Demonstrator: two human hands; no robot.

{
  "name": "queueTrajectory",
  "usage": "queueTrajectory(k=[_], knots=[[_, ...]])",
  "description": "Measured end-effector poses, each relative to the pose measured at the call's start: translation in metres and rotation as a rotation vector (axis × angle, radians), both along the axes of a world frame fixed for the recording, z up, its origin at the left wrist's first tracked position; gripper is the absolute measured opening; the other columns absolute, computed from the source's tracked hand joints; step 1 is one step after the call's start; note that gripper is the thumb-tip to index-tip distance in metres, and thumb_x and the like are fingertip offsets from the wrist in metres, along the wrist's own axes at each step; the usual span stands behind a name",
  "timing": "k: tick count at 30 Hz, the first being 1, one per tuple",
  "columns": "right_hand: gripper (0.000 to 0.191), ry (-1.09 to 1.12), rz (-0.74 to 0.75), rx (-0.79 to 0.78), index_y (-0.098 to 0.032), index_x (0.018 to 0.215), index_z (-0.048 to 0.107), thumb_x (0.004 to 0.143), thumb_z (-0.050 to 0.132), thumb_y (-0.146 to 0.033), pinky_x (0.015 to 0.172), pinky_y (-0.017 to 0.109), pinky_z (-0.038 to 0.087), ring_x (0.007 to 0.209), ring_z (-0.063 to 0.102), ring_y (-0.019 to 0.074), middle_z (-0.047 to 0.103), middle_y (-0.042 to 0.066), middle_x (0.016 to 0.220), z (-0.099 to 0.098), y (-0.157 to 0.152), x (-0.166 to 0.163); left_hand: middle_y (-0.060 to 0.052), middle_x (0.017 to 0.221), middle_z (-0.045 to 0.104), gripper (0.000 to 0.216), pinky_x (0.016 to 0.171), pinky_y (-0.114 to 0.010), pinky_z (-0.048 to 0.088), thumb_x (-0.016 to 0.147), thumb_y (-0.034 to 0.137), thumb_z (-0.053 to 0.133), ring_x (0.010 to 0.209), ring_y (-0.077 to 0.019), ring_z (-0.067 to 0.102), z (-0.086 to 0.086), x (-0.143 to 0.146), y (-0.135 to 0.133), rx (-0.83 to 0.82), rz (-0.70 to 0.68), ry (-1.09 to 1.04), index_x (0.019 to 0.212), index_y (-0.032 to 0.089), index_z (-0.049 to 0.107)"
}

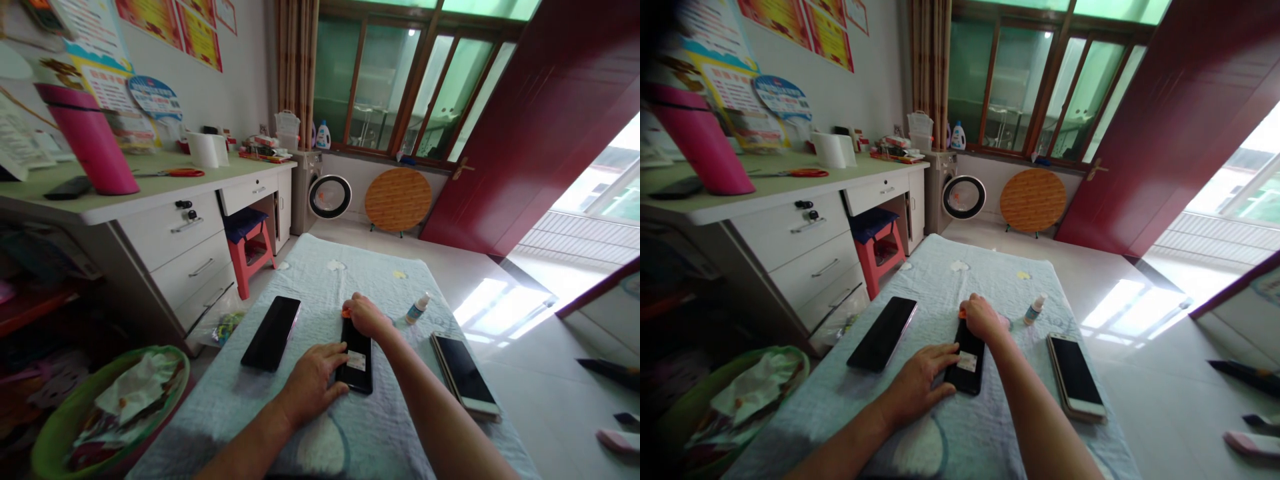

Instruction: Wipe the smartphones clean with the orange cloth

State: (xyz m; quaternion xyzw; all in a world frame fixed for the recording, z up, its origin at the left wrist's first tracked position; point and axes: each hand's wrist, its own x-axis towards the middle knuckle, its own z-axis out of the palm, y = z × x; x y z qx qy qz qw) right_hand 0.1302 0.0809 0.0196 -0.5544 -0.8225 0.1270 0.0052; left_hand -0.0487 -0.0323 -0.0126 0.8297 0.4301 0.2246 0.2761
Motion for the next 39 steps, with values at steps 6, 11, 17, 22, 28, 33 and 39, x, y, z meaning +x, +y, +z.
queueTrajectory(k=[6, 11, 17, 22, 28, 33, 39], knots=[[0.027, -0.002, 0.060, 0.007, -0.024, 0.098, 0.072, 0.089, 0.047, -0.015, 0.071, 0.025, 0.034, 0.097, 0.052, 0.0181, 0.058, 0.007, 0.102, 0.006, -0.015, -0.004, -0.009, 0.131, 0.050, 0.056, 0.105, -0.038, 0.039, 0.076, 0.029, 0.072, 0.120, -0.0264, 0.050, -0.006, 0.001, -0.001, 0.001, 0.067, -0.047, 0.126, 0.022, 0.050], [0.020, -0.013, 0.139, 0.038, -0.023, 0.092, 0.071, 0.091, 0.051, -0.021, 0.071, 0.027, 0.033, 0.093, 0.049, 0.0175, 0.057, 0.006, 0.099, 0.001, -0.031, -0.007, -0.015, 0.141, 0.032, 0.091, 0.108, -0.053, 0.035, 0.073, 0.031, 0.074, 0.132, -0.0347, 0.034, -0.025, 0.000, 0.002, 0.126, 0.078, -0.146, 0.144, 0.023, 0.018], [0.017, 0.000, 0.217, 0.051, -0.023, 0.089, 0.071, 0.091, 0.054, -0.024, 0.070, 0.027, 0.031, 0.089, 0.046, 0.0169, 0.054, 0.004, 0.094, -0.002, -0.064, -0.010, -0.016, 0.147, 0.022, 0.109, 0.110, -0.059, 0.030, 0.074, 0.028, 0.075, 0.138, -0.0385, 0.024, -0.037, -0.001, 0.004, 0.185, 0.083, -0.145, 0.149, 0.030, -0.004], [0.010, 0.055, 0.281, 0.038, -0.023, 0.084, 0.070, 0.086, 0.062, -0.027, 0.069, 0.027, 0.031, 0.085, 0.046, 0.0160, 0.055, 0.002, 0.094, 0.002, -0.092, -0.012, -0.015, 0.147, 0.025, 0.112, 0.110, -0.058, 0.031, 0.073, 0.024, 0.075, 0.138, -0.0370, 0.027, -0.032, 0.000, 0.003, 0.160, 0.084, -0.168, 0.149, 0.031, -0.007], [0.009, 0.094, 0.307, -0.002, -0.025, 0.085, 0.072, 0.085, 0.063, -0.025, 0.070, 0.026, 0.032, 0.084, 0.046, 0.0147, 0.055, 0.002, 0.093, -0.001, -0.086, -0.009, -0.016, 0.150, 0.022, 0.116, 0.110, -0.058, 0.032, 0.071, 0.019, 0.075, 0.139, -0.0369, 0.027, -0.032, 0.002, 0.002, 0.131, 0.101, -0.147, 0.149, 0.030, -0.011], [0.016, 0.042, 0.230, 0.007, -0.023, 0.089, 0.073, 0.088, 0.058, -0.023, 0.070, 0.025, 0.033, 0.087, 0.050, 0.0159, 0.056, 0.004, 0.091, 0.001, -0.052, -0.008, -0.018, 0.151, 0.020, 0.119, 0.111, -0.057, 0.031, 0.070, 0.017, 0.076, 0.140, -0.0361, 0.024, -0.032, 0.002, 0.001, 0.167, 0.106, -0.073, 0.147, 0.028, -0.014], [0.019, -0.037, 0.128, -0.001, -0.025, 0.093, 0.074, 0.090, 0.055, -0.026, 0.070, 0.026, 0.036, 0.093, 0.054, 0.0187, 0.059, 0.006, 0.097, 0.009, -0.022, -0.010, -0.013, 0.142, 0.041, 0.078, 0.110, -0.052, 0.035, 0.072, 0.023, 0.074, 0.133, -0.0323, 0.038, -0.016, 0.003, -0.002, 0.132, 0.104, 0.054, 0.139, 0.024, 0.035]])
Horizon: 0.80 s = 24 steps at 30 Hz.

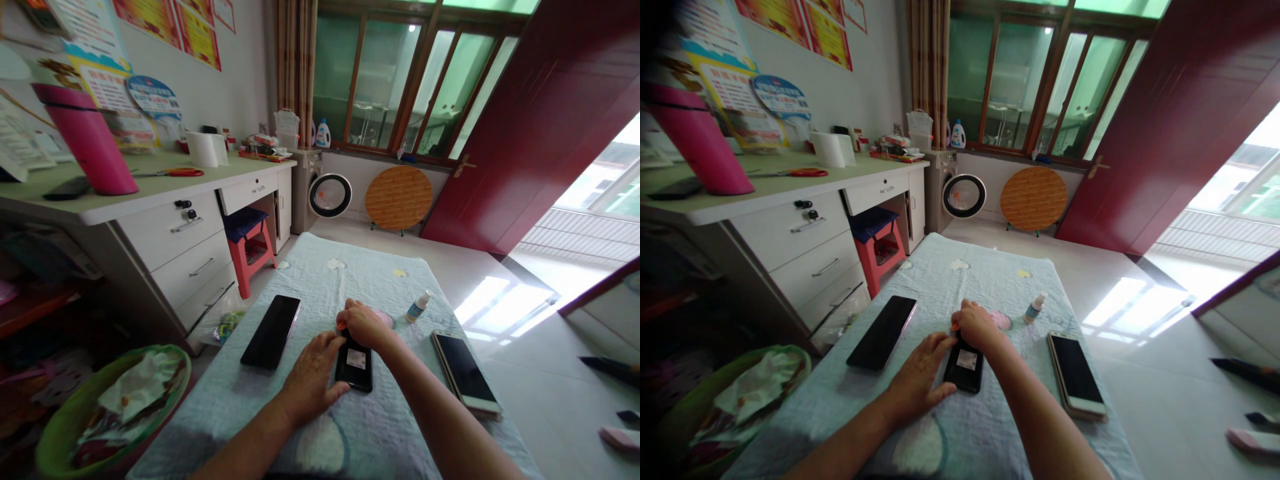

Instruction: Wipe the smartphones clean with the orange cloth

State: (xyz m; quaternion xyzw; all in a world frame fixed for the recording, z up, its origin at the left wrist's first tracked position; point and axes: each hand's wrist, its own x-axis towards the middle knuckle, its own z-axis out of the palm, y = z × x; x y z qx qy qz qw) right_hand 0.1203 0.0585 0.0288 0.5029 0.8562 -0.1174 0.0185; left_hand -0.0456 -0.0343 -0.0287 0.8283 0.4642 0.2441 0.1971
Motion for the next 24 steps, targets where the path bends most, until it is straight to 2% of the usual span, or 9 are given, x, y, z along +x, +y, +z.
queueTrajectory(k=[3, 7, 11, 17, 24], knots=[[0.021, -0.002, -0.015, -0.007, -0.025, 0.095, 0.074, 0.090, 0.053, -0.023, 0.073, 0.024, 0.037, 0.096, 0.055, 0.0187, 0.059, 0.007, 0.099, -0.001, 0.012, 0.002, -0.008, 0.145, 0.044, 0.058, 0.111, -0.051, 0.033, 0.075, 0.026, 0.073, 0.132, -0.0309, 0.040, 0.008, 0.000, -0.001, -0.005, -0.037, 0.065, 0.129, 0.027, 0.052], [0.025, 0.002, -0.041, -0.018, -0.023, 0.099, 0.073, 0.090, 0.051, -0.018, 0.077, 0.024, 0.038, 0.093, 0.057, 0.0172, 0.059, 0.008, 0.101, -0.007, 0.028, 0.008, -0.004, 0.143, 0.050, 0.056, 0.112, -0.048, 0.031, 0.077, 0.029, 0.072, 0.132, -0.0285, 0.041, 0.013, -0.001, -0.001, -0.018, -0.060, 0.078, 0.130, 0.027, 0.053], [0.029, 0.018, -0.084, -0.024, -0.022, 0.103, 0.073, 0.089, 0.048, -0.016, 0.075, 0.023, 0.039, 0.084, 0.058, 0.0152, 0.060, 0.009, 0.101, -0.013, 0.037, 0.015, -0.003, 0.143, 0.051, 0.055, 0.112, -0.047, 0.030, 0.078, 0.031, 0.072, 0.131, -0.0281, 0.042, 0.017, 0.000, -0.002, -0.038, -0.050, 0.073, 0.130, 0.027, 0.054], [0.033, 0.048, -0.172, 0.003, -0.019, 0.103, 0.072, 0.090, 0.042, -0.013, 0.075, 0.023, 0.039, 0.082, 0.058, 0.0143, 0.060, 0.009, 0.100, -0.019, 0.030, 0.030, -0.004, 0.143, 0.050, 0.054, 0.111, -0.048, 0.030, 0.077, 0.032, 0.071, 0.130, -0.0298, 0.043, 0.023, 0.001, -0.003, -0.066, -0.050, 0.059, 0.129, 0.027, 0.056], [0.032, 0.068, -0.276, 0.041, -0.016, 0.098, 0.071, 0.093, 0.039, -0.014, 0.076, 0.023, 0.038, 0.083, 0.058, 0.0144, 0.059, 0.009, 0.095, -0.025, 0.010, 0.054, -0.005, 0.142, 0.051, 0.056, 0.111, -0.050, 0.030, 0.076, 0.031, 0.072, 0.130, -0.0307, 0.043, 0.019, 0.000, -0.001, -0.065, -0.056, 0.035, 0.130, 0.025, 0.057]])
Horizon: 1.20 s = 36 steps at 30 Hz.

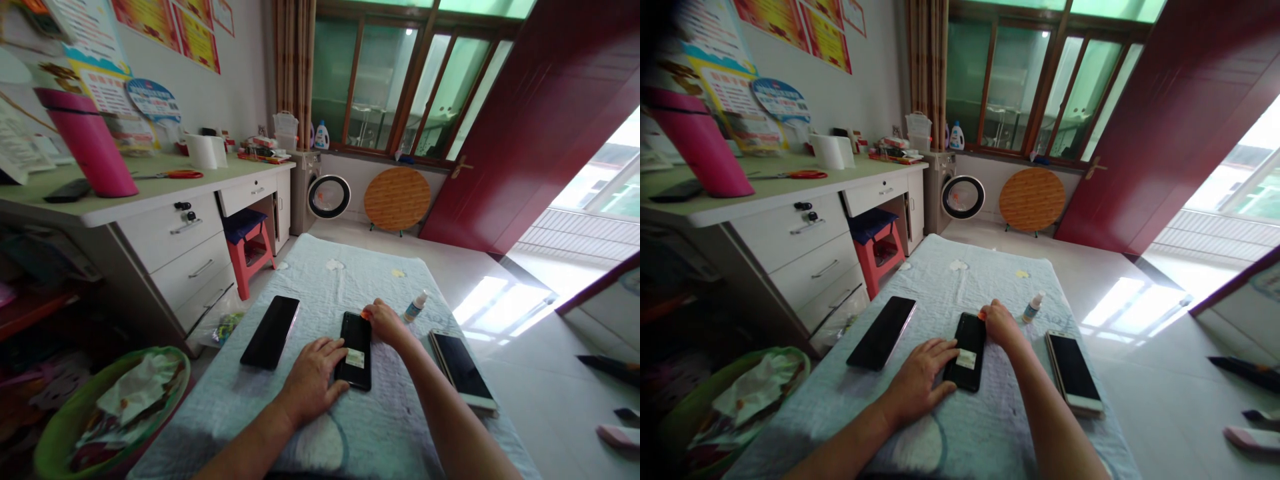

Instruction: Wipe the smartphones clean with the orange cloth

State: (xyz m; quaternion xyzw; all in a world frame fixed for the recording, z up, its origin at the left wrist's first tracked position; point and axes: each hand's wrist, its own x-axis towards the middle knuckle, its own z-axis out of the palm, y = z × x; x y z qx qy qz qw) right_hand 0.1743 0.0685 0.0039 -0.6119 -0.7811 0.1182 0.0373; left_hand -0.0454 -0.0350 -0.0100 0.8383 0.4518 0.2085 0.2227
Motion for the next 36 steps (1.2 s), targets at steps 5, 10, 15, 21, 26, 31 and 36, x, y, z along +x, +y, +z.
queueTrajectory(k=[5, 10, 15, 21, 26, 31, 36], knots=[[0.031, 0.011, -0.041, 0.016, -0.015, 0.095, 0.070, 0.094, 0.039, -0.015, 0.074, 0.023, 0.037, 0.081, 0.057, 0.0137, 0.060, 0.009, 0.093, 0.000, -0.011, 0.009, -0.005, 0.142, 0.052, 0.055, 0.112, -0.048, 0.029, 0.076, 0.030, 0.072, 0.130, -0.0299, 0.042, 0.000, 0.000, 0.000, 0.000, 0.002, -0.001, 0.129, 0.025, 0.057], [0.029, 0.005, -0.086, 0.059, -0.014, 0.089, 0.069, 0.093, 0.041, -0.016, 0.072, 0.024, 0.037, 0.078, 0.055, 0.0144, 0.058, 0.009, 0.091, 0.006, -0.019, 0.004, -0.005, 0.141, 0.052, 0.054, 0.111, -0.049, 0.030, 0.077, 0.032, 0.072, 0.129, -0.0306, 0.043, 0.001, 0.000, 0.000, -0.001, -0.001, -0.004, 0.129, 0.025, 0.057], [0.030, 0.086, -0.014, 0.120, -0.019, 0.097, 0.069, 0.098, 0.040, -0.026, 0.074, 0.022, 0.036, 0.086, 0.055, 0.0128, 0.057, 0.005, 0.097, 0.009, -0.020, -0.024, -0.004, 0.141, 0.052, 0.054, 0.110, -0.050, 0.030, 0.076, 0.031, 0.072, 0.128, -0.0307, 0.044, 0.001, 0.000, -0.001, 0.010, 0.001, -0.009, 0.128, 0.027, 0.058], [0.028, 0.061, -0.026, 0.122, -0.018, 0.092, 0.070, 0.096, 0.043, -0.024, 0.069, 0.024, 0.034, 0.084, 0.055, 0.0145, 0.060, 0.006, 0.096, 0.006, -0.013, -0.047, -0.005, 0.140, 0.053, 0.054, 0.109, -0.050, 0.031, 0.076, 0.035, 0.072, 0.127, -0.0315, 0.044, 0.000, 0.000, -0.001, 0.010, -0.001, -0.006, 0.128, 0.026, 0.058], [0.025, 0.060, 0.033, 0.121, -0.019, 0.087, 0.069, 0.093, 0.044, -0.018, 0.070, 0.024, 0.033, 0.081, 0.056, 0.0141, 0.062, 0.005, 0.090, 0.005, -0.026, -0.048, -0.004, 0.138, 0.054, 0.054, 0.109, -0.050, 0.031, 0.076, 0.035, 0.072, 0.126, -0.0315, 0.045, 0.001, 0.000, 0.000, 0.017, -0.003, -0.028, 0.127, 0.027, 0.058], [0.021, 0.116, 0.139, 0.103, -0.017, 0.081, 0.066, 0.090, 0.048, -0.015, 0.068, 0.024, 0.034, 0.077, 0.055, 0.0134, 0.061, 0.004, 0.088, 0.002, -0.046, -0.046, -0.003, 0.137, 0.056, 0.056, 0.108, -0.047, 0.033, 0.075, 0.031, 0.073, 0.124, -0.0300, 0.045, 0.005, 0.001, 0.000, 0.035, -0.022, -0.035, 0.128, 0.026, 0.056], [0.016, 0.179, 0.145, 0.055, -0.016, 0.084, 0.065, 0.088, 0.050, -0.014, 0.067, 0.022, 0.034, 0.078, 0.057, 0.0132, 0.063, 0.005, 0.089, 0.002, -0.044, -0.045, -0.003, 0.137, 0.055, 0.054, 0.108, -0.047, 0.032, 0.076, 0.029, 0.071, 0.125, -0.0289, 0.046, 0.003, 0.002, -0.001, 0.040, -0.020, -0.037, 0.128, 0.027, 0.057]])
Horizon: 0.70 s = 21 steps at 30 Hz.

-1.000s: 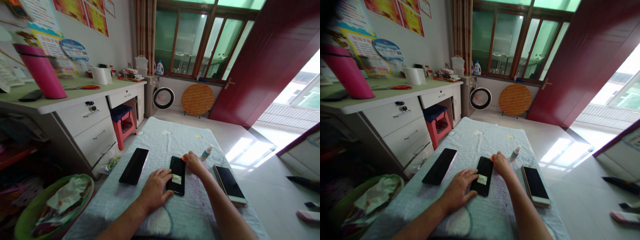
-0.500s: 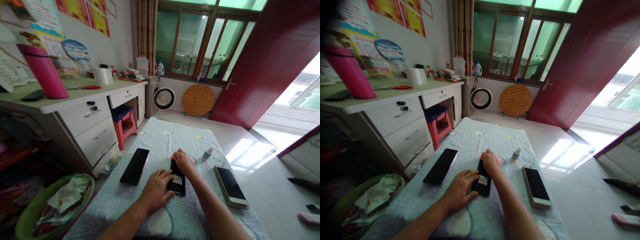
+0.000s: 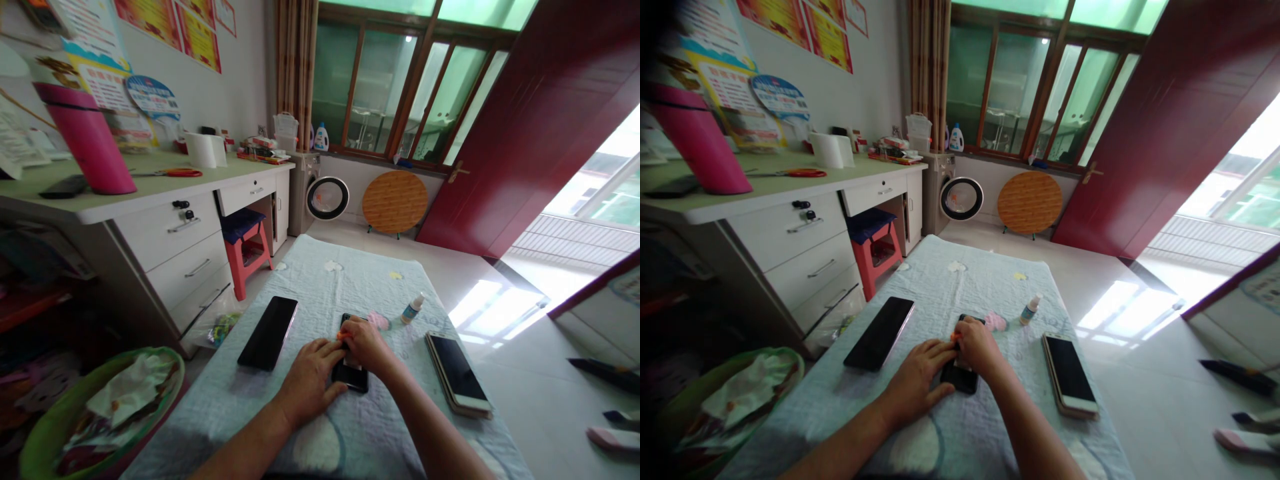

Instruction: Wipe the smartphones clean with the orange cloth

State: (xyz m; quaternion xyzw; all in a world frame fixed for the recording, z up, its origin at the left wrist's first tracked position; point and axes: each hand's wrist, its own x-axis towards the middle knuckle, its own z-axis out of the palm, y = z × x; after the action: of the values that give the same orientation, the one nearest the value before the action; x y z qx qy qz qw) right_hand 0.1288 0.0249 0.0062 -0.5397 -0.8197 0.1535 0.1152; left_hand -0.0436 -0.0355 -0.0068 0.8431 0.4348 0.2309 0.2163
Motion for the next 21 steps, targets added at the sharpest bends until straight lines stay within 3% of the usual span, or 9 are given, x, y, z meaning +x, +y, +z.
queueTrajectory(k=[4, 9, 21], knots=[[0.018, -0.061, -0.108, 0.014, -0.019, 0.097, 0.063, 0.091, 0.046, -0.016, 0.068, 0.023, 0.033, 0.082, 0.058, 0.0138, 0.064, 0.004, 0.094, 0.004, 0.018, -0.005, -0.004, 0.138, 0.054, 0.053, 0.108, -0.049, 0.031, 0.077, 0.033, 0.071, 0.127, -0.0310, 0.045, 0.000, 0.000, 0.000, -0.026, 0.013, 0.018, 0.128, 0.028, 0.058], [0.026, -0.102, -0.175, -0.001, -0.019, 0.098, 0.066, 0.093, 0.041, -0.016, 0.068, 0.023, 0.034, 0.083, 0.058, 0.0143, 0.062, 0.007, 0.098, 0.004, 0.041, -0.003, -0.006, 0.140, 0.053, 0.052, 0.108, -0.050, 0.032, 0.078, 0.037, 0.070, 0.126, -0.0322, 0.045, 0.001, -0.002, 0.000, -0.032, 0.019, 0.030, 0.127, 0.026, 0.059], [0.032, -0.163, -0.143, -0.102, -0.020, 0.104, 0.073, 0.087, 0.046, -0.014, 0.078, 0.024, 0.039, 0.093, 0.061, 0.0162, 0.066, 0.010, 0.104, -0.001, 0.064, 0.026, -0.004, 0.141, 0.052, 0.054, 0.109, -0.049, 0.032, 0.076, 0.035, 0.073, 0.126, -0.0310, 0.045, -0.002, -0.001, -0.001, -0.018, 0.028, 0.037, 0.128, 0.026, 0.058]])
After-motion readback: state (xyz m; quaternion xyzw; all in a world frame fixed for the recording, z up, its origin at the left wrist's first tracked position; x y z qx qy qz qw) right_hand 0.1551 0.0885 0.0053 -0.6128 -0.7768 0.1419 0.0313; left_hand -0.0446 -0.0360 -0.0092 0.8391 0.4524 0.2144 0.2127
